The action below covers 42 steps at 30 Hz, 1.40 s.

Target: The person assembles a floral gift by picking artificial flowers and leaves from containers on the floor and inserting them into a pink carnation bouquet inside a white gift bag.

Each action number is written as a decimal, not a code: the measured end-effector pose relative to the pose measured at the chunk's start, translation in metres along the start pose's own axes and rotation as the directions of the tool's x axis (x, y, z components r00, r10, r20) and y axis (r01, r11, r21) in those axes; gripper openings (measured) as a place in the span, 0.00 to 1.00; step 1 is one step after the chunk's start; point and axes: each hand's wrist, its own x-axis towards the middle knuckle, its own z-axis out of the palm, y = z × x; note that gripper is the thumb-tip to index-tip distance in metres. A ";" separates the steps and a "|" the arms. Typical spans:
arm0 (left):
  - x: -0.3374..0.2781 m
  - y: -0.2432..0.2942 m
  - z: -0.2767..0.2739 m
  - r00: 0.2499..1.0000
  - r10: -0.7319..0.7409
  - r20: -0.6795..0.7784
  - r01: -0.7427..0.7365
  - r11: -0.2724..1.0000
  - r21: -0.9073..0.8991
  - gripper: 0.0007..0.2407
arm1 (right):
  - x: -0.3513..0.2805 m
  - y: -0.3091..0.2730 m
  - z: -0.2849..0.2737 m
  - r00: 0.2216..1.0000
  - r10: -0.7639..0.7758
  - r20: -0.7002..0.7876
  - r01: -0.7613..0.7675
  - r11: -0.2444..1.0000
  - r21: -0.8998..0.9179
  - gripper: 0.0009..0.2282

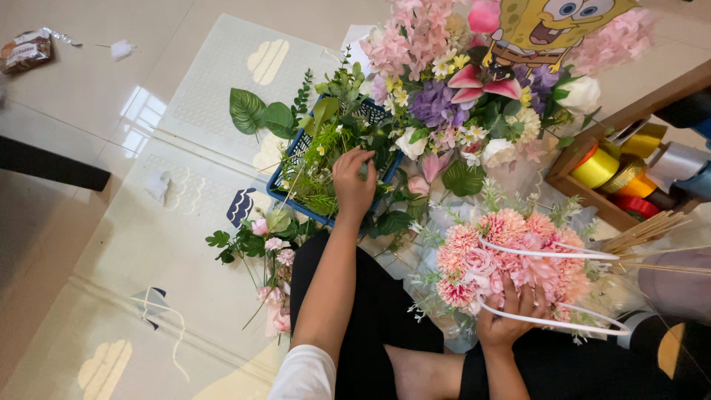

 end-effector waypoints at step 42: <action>-0.032 0.056 -0.042 0.985 -0.061 0.163 0.083 0.987 -0.134 0.06 | 0.004 0.006 0.007 0.984 -0.089 -0.154 0.089 0.996 -0.006 0.14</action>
